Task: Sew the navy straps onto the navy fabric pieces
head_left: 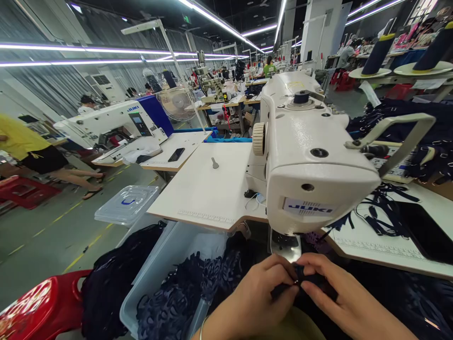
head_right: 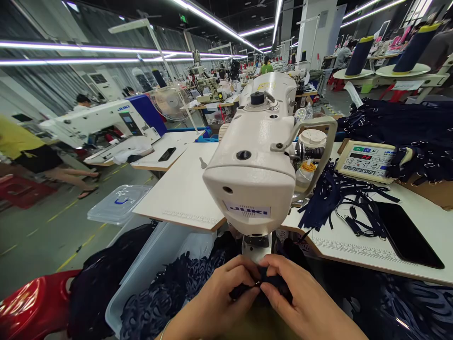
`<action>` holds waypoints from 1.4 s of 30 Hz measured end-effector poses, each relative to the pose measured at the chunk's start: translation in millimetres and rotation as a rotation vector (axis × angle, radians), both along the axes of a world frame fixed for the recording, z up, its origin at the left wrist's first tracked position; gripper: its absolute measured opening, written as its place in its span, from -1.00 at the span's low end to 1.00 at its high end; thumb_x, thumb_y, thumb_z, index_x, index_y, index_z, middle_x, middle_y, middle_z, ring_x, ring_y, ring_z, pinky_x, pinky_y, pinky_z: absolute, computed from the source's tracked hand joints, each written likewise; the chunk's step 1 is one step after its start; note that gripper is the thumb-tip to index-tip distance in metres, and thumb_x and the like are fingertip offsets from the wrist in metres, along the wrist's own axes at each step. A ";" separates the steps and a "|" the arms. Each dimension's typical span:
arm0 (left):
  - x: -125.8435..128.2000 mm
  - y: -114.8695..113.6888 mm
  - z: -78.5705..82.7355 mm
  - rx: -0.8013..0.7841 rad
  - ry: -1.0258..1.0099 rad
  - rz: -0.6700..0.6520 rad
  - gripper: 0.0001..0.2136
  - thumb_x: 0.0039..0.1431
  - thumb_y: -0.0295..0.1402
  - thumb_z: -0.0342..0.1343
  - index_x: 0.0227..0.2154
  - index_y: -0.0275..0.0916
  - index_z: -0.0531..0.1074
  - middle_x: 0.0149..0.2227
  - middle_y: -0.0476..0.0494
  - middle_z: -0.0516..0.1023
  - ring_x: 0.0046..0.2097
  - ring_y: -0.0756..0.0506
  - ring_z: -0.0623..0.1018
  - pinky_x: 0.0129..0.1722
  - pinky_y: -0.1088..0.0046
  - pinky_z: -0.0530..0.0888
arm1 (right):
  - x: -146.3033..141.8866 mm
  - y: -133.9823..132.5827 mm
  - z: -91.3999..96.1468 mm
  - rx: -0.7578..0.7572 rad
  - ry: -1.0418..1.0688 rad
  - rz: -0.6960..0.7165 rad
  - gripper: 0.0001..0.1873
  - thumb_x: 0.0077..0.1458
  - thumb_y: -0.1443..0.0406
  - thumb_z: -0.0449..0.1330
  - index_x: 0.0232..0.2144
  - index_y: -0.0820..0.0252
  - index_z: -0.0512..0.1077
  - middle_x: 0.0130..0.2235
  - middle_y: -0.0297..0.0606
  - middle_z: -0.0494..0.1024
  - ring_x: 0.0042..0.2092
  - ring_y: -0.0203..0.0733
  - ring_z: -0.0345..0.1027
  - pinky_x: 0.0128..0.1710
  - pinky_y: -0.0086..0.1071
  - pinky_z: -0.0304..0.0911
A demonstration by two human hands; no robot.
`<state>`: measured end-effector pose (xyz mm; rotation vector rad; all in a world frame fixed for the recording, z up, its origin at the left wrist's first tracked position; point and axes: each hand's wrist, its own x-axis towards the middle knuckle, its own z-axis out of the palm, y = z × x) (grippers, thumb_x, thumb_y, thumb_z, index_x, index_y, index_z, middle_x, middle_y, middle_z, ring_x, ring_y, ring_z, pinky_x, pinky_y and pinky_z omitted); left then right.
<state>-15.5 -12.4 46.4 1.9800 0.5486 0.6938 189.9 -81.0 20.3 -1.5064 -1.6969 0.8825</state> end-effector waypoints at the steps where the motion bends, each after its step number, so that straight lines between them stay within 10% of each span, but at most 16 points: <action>1: 0.8 0.2 -1.8 -0.064 -0.032 0.011 -0.90 0.15 -0.56 0.11 -0.36 -0.22 0.38 -0.19 -0.16 0.51 -0.15 -0.06 0.53 -0.14 0.49 0.44 | 2.2 -0.3 0.0 0.057 -0.048 -0.008 -0.68 0.19 0.19 0.19 0.01 -0.06 0.41 -0.09 -0.25 0.56 -0.09 -0.11 0.48 -0.13 -0.38 0.43; 9: 5.6 0.2 -12.5 -0.546 -0.222 0.114 -0.81 0.08 -0.40 0.26 -0.43 -0.23 0.31 -0.27 -0.08 0.53 -0.23 -0.02 0.48 -0.16 0.47 0.37 | -0.2 9.3 5.6 0.243 -0.100 0.027 -0.85 0.22 0.26 0.17 -0.14 -0.07 0.41 -0.26 -0.34 0.51 -0.24 -0.20 0.45 -0.28 -0.40 0.41; 15: 8.1 2.3 -18.8 -0.615 -0.227 0.283 -0.74 0.01 -0.27 0.34 -0.47 -0.24 0.34 -0.33 -0.07 0.52 -0.31 -0.02 0.47 -0.29 0.49 0.39 | -1.6 0.6 -3.2 0.563 -0.070 -0.345 -0.91 0.20 0.24 0.18 -0.29 -0.03 0.50 -0.21 -0.23 0.53 -0.11 -0.05 0.42 -0.07 -0.20 0.37; 21: 14.3 -1.6 -16.0 -0.615 -0.233 0.255 -0.77 -0.04 -0.31 0.37 -0.46 -0.25 0.41 -0.37 -0.05 0.57 -0.34 -0.02 0.52 -0.29 0.51 0.41 | -18.6 -7.0 -18.7 0.300 0.207 -0.202 -0.73 0.16 0.05 0.21 -0.18 0.02 0.56 -0.18 -0.21 0.60 -0.16 -0.07 0.53 -0.19 -0.41 0.46; 27: 20.0 -10.3 -22.6 -0.341 -0.227 0.307 -0.87 0.03 -0.44 0.31 -0.47 -0.20 0.44 -0.36 -0.05 0.65 -0.31 -0.07 0.63 -0.29 0.53 0.50 | -42.3 -4.9 -19.2 0.208 0.647 -0.412 -0.91 0.10 0.18 0.31 -0.37 0.02 0.49 -0.26 -0.34 0.51 -0.24 -0.26 0.49 -0.22 -0.55 0.42; 33: 17.7 -14.6 -30.6 0.054 -0.266 0.323 -0.83 0.10 -0.56 0.25 -0.36 -0.13 0.46 -0.24 -0.04 0.66 -0.24 -0.06 0.65 -0.20 0.53 0.54 | -38.0 -1.4 -26.7 0.532 0.478 -0.326 -0.84 0.08 0.43 0.27 -0.36 0.03 0.45 -0.32 -0.34 0.53 -0.27 -0.27 0.49 -0.25 -0.50 0.45; 42: 19.9 -12.3 -31.3 0.380 -0.303 0.306 -0.86 0.23 -0.58 0.11 -0.28 -0.19 0.39 -0.20 -0.07 0.65 -0.23 0.01 0.65 -0.18 0.64 0.54 | -31.0 -3.7 -31.5 0.608 0.367 -0.206 -0.75 0.07 0.52 0.23 -0.31 0.05 0.43 -0.33 -0.33 0.51 -0.27 -0.23 0.46 -0.29 -0.45 0.44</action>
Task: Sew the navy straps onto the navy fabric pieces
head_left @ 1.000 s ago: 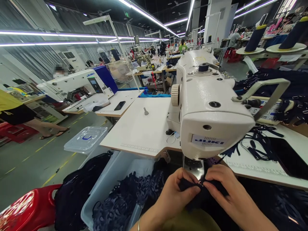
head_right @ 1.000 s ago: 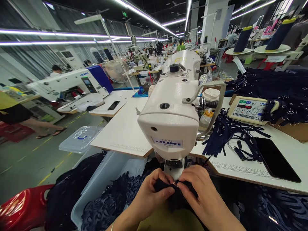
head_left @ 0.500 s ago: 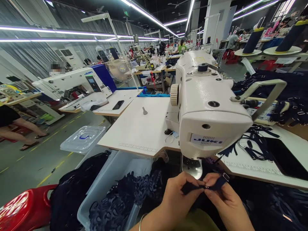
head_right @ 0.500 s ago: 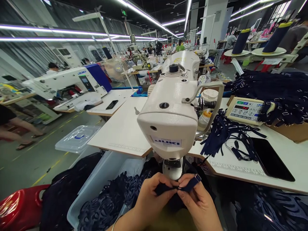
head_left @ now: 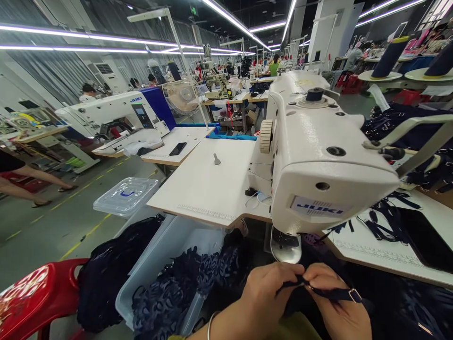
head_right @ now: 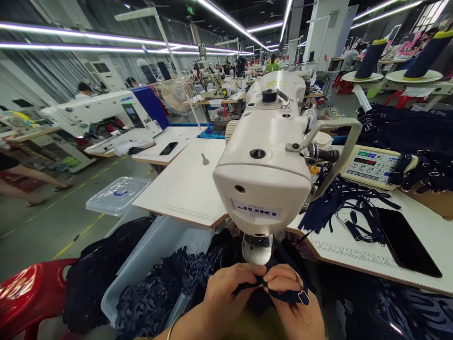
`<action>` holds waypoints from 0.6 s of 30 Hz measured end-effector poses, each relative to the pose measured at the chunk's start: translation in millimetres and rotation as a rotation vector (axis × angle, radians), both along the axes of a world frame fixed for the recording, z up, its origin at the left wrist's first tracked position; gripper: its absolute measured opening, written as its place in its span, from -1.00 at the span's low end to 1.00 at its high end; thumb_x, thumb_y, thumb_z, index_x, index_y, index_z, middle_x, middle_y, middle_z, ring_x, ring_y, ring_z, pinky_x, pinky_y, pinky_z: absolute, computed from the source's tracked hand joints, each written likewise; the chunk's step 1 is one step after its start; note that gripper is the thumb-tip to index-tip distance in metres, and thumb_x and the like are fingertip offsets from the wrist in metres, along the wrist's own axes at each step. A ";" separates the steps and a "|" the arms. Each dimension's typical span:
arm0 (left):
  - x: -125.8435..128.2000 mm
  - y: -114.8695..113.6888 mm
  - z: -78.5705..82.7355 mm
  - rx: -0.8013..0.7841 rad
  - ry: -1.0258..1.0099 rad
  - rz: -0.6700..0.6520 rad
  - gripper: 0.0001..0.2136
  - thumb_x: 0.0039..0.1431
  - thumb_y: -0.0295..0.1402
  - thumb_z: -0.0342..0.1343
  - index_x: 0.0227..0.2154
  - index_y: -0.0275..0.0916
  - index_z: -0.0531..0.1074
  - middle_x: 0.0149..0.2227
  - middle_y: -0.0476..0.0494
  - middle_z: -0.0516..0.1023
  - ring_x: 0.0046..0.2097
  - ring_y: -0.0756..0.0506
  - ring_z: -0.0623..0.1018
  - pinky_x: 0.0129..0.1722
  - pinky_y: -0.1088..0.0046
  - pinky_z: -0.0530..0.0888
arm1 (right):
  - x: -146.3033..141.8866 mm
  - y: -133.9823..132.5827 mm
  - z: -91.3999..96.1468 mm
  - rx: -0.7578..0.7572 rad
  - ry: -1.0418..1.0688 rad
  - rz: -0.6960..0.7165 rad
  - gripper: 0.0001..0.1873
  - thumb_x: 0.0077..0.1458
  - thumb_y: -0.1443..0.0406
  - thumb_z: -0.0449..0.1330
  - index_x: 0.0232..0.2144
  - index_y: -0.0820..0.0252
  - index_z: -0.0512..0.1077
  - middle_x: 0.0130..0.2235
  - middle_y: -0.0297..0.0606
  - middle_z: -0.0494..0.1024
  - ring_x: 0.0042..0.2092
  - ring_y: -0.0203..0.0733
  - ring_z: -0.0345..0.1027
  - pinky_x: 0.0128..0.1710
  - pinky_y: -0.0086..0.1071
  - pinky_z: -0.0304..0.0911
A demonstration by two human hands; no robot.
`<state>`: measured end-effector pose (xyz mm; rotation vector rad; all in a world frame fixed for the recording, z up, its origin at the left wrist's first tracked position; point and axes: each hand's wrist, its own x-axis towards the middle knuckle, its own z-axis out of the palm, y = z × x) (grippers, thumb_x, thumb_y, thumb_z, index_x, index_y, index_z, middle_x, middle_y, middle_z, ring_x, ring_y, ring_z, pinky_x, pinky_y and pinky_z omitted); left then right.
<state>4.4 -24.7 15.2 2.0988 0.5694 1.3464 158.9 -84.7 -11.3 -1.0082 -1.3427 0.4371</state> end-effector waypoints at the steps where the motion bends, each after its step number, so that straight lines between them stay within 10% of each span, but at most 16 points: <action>1: 0.0 0.2 -0.3 0.031 0.002 0.001 -0.86 0.23 -0.59 0.09 -0.27 -0.21 0.38 -0.20 -0.09 0.64 -0.23 0.01 0.65 -0.17 0.64 0.53 | 1.1 -1.1 -3.0 -0.002 -0.006 -0.002 -0.75 0.07 0.52 0.23 -0.30 0.05 0.43 -0.32 -0.32 0.51 -0.26 -0.22 0.46 -0.27 -0.43 0.44; 11: -4.8 -1.7 -3.9 0.089 0.096 -0.075 -0.82 0.25 -0.60 0.05 -0.15 -0.25 0.38 -0.16 -0.17 0.62 -0.16 -0.02 0.63 -0.10 0.60 0.53 | 7.8 -9.5 -14.8 -0.117 -0.018 -0.031 -0.80 0.11 0.45 0.23 -0.29 0.02 0.41 -0.27 -0.34 0.53 -0.20 -0.23 0.45 -0.15 -0.46 0.44; 18: -2.0 -8.0 -5.7 -0.188 0.112 0.013 -0.92 0.21 -0.45 0.21 -0.28 -0.18 0.42 -0.28 -0.01 0.63 -0.27 0.02 0.63 -0.22 0.67 0.49 | -4.9 -9.5 4.3 -0.357 0.204 -0.089 -0.97 0.13 0.25 0.26 -0.36 0.01 0.46 -0.32 -0.34 0.53 -0.27 -0.24 0.47 -0.26 -0.54 0.43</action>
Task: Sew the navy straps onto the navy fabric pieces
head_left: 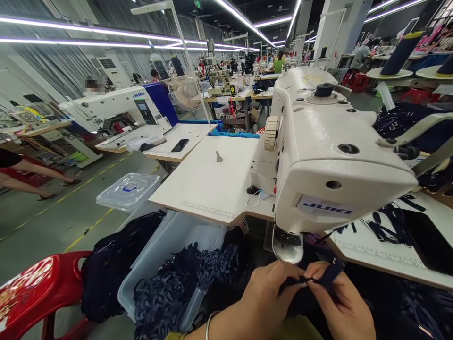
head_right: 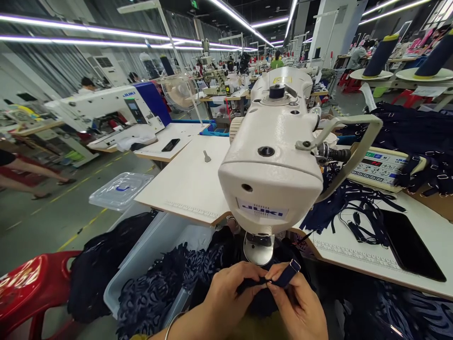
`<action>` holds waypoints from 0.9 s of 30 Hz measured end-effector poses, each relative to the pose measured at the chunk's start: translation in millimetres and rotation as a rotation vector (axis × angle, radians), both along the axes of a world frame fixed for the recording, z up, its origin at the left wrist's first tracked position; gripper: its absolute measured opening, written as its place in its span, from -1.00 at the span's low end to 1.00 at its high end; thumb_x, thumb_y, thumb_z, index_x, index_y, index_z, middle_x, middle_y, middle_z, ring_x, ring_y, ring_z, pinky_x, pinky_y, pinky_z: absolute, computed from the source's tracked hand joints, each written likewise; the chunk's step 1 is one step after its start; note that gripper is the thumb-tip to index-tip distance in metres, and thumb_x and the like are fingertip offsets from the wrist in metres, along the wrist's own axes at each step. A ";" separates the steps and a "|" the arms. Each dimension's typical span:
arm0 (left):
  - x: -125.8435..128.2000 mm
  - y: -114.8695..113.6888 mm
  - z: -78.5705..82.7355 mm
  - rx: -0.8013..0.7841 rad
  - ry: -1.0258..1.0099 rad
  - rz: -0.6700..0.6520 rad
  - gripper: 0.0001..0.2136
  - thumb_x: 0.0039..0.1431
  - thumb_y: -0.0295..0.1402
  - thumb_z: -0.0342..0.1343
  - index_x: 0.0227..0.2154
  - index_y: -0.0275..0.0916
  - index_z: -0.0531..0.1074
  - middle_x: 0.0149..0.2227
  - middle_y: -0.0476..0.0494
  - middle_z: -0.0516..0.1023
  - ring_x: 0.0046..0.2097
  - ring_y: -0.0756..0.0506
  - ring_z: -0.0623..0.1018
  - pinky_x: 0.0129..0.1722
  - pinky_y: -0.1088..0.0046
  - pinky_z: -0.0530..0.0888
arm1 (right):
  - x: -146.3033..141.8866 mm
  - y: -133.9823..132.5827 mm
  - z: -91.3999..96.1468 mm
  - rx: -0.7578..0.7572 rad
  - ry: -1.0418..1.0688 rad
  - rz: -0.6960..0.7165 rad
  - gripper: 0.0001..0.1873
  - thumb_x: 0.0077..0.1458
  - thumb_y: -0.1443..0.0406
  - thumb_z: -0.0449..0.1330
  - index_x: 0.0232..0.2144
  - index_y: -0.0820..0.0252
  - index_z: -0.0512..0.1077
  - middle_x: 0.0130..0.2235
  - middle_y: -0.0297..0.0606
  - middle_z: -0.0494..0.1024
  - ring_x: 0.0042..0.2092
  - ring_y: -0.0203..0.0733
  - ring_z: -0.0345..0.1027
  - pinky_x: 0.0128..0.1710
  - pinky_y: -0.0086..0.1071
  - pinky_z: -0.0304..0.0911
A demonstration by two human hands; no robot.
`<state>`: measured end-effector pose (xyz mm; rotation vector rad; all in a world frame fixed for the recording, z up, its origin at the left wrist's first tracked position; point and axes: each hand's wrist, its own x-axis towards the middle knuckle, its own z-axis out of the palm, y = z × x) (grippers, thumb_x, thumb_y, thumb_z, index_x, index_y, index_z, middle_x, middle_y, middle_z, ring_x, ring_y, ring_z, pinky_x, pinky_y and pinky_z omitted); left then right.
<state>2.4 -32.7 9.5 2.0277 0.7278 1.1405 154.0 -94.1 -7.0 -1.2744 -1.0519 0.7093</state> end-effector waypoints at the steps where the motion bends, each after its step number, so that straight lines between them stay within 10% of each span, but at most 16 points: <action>1: -1.0 -0.5 0.1 -0.061 0.014 -0.005 -0.91 0.18 -0.45 0.23 -0.29 -0.18 0.43 -0.30 0.00 0.62 -0.28 0.02 0.62 -0.23 0.66 0.49 | -3.8 0.4 4.3 -0.045 0.052 -0.034 -0.94 0.12 0.20 0.27 -0.37 0.01 0.47 -0.32 -0.35 0.53 -0.27 -0.24 0.47 -0.26 -0.54 0.42; 12: -3.7 1.9 -9.8 -0.550 0.065 0.111 -0.83 0.15 -0.40 0.20 -0.23 -0.17 0.34 -0.40 0.04 0.53 -0.45 0.01 0.53 -0.45 0.57 0.47 | -2.3 22.6 4.2 -0.378 -0.132 -0.074 -0.67 0.04 -0.04 0.23 -0.32 0.03 0.52 -0.25 -0.28 0.58 -0.18 -0.10 0.45 -0.24 -0.40 0.34; 18: -17.5 16.1 -12.3 0.299 0.144 0.435 -0.58 0.19 -0.18 0.23 0.02 -0.25 0.34 -0.10 -0.24 0.49 -0.06 -0.16 0.53 -0.06 0.32 0.50 | 0.8 33.0 -0.1 -0.311 -0.256 -0.066 -0.71 0.10 0.00 0.18 -0.30 0.05 0.46 -0.28 -0.27 0.48 -0.25 -0.13 0.37 -0.30 -0.36 0.30; 21: -24.7 24.5 -7.7 0.727 0.314 0.253 -0.69 0.25 -0.29 0.19 0.01 -0.27 0.42 -0.07 -0.16 0.53 0.04 -0.09 0.49 0.19 0.37 0.28 | 3.2 40.2 -1.3 -0.259 -0.228 -0.076 -0.75 0.10 0.04 0.20 -0.33 0.06 0.36 -0.35 -0.35 0.37 -0.32 -0.19 0.30 -0.26 -0.33 0.27; 27: -25.0 32.0 -3.2 0.656 0.491 0.012 -0.74 0.34 -0.29 0.09 0.04 -0.16 0.41 0.02 -0.06 0.55 0.13 -0.05 0.46 0.21 0.39 0.16 | 11.7 50.6 -6.6 -0.373 0.147 0.085 -0.65 0.13 0.04 0.23 -0.12 0.03 0.31 -0.27 -0.36 0.37 -0.22 -0.20 0.29 -0.15 -0.35 0.28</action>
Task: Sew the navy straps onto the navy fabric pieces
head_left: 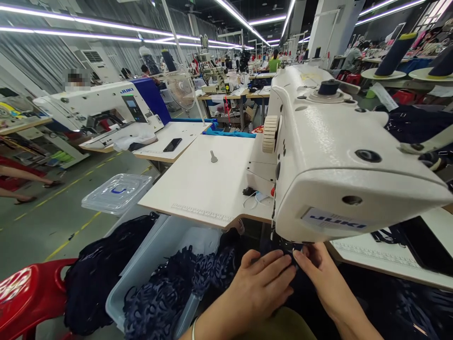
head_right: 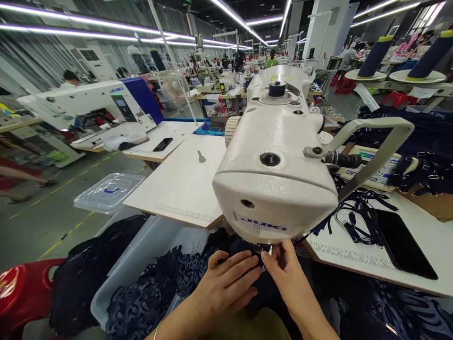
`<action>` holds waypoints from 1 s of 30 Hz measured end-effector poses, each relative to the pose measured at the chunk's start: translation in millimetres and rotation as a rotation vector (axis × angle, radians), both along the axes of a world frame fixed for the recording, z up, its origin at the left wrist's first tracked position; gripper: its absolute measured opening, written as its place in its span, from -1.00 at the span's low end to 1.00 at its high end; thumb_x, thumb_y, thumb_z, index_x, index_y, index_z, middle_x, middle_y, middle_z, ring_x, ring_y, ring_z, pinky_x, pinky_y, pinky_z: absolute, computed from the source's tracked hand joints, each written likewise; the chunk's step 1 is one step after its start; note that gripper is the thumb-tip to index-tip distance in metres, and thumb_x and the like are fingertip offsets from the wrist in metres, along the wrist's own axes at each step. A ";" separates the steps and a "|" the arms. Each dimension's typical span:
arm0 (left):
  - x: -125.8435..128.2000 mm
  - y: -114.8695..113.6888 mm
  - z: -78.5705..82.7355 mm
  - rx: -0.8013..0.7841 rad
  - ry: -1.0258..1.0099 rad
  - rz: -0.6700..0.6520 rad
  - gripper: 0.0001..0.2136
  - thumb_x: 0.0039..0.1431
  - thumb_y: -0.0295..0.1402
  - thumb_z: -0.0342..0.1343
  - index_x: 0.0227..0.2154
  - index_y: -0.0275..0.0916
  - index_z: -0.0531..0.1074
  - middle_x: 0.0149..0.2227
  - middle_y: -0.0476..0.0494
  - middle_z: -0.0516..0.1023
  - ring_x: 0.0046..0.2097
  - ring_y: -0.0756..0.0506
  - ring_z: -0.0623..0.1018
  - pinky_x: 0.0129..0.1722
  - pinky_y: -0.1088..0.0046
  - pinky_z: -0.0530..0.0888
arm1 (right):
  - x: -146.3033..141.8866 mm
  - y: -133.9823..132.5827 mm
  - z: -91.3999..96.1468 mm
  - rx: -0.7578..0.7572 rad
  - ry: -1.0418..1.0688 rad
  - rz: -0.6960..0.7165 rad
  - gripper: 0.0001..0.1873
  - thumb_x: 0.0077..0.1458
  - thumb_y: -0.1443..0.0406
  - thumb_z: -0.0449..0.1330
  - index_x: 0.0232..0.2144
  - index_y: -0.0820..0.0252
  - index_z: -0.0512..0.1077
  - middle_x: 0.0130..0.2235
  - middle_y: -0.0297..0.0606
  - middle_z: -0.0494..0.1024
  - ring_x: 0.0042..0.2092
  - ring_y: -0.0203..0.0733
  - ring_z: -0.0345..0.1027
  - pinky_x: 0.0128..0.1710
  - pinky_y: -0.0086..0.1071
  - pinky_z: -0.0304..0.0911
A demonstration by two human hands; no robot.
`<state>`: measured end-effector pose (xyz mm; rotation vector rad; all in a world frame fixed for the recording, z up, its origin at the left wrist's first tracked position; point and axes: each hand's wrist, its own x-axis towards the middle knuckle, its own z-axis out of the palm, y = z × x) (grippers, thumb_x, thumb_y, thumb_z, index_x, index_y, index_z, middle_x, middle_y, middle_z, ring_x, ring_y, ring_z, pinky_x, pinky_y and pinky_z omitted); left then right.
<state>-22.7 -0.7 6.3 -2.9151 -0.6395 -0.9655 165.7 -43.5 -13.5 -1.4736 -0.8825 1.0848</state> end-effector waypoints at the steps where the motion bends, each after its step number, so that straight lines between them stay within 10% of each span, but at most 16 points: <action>1: 0.4 -0.1 2.1 -0.050 0.009 -0.002 -0.73 0.34 -0.28 0.07 0.06 -0.15 0.40 0.03 -0.05 0.55 0.13 -0.05 0.46 0.18 0.39 0.19 | 0.1 0.4 0.1 -0.001 0.069 -0.004 -0.61 0.12 0.04 0.25 -0.07 0.02 0.30 -0.23 -0.35 0.39 -0.17 -0.19 0.28 -0.09 -0.34 0.27; 9: -1.0 -0.6 22.5 -0.273 0.133 -0.049 -0.63 0.38 -0.23 -0.05 0.19 -0.14 0.26 0.15 -0.05 0.44 0.18 -0.11 0.40 0.14 0.27 0.23 | -2.7 0.5 3.8 -0.018 0.282 -0.023 -0.58 0.05 0.03 0.32 -0.08 -0.05 0.35 -0.17 -0.41 0.40 -0.07 -0.21 0.21 0.02 -0.40 0.17; 16: 1.5 -4.3 16.9 -0.145 0.136 -0.003 -0.66 0.39 -0.29 -0.04 0.18 -0.15 0.29 0.14 -0.01 0.46 0.19 -0.06 0.39 0.16 0.34 0.19 | -6.1 -1.8 6.9 0.031 0.329 -0.019 -0.67 0.11 0.06 0.28 -0.10 -0.08 0.36 -0.24 -0.43 0.40 -0.07 -0.24 0.24 -0.01 -0.46 0.22; 30: 22.1 -2.3 8.1 0.081 0.034 0.199 -0.75 0.34 -0.26 0.04 0.00 -0.19 0.44 -0.05 -0.01 0.53 0.08 -0.09 0.44 0.08 0.33 0.09 | 25.3 38.1 11.7 0.109 -0.385 -0.027 -0.83 -0.01 0.15 0.21 -0.48 0.08 0.53 -0.42 -0.26 0.61 -0.21 0.05 0.49 -0.13 -0.17 0.37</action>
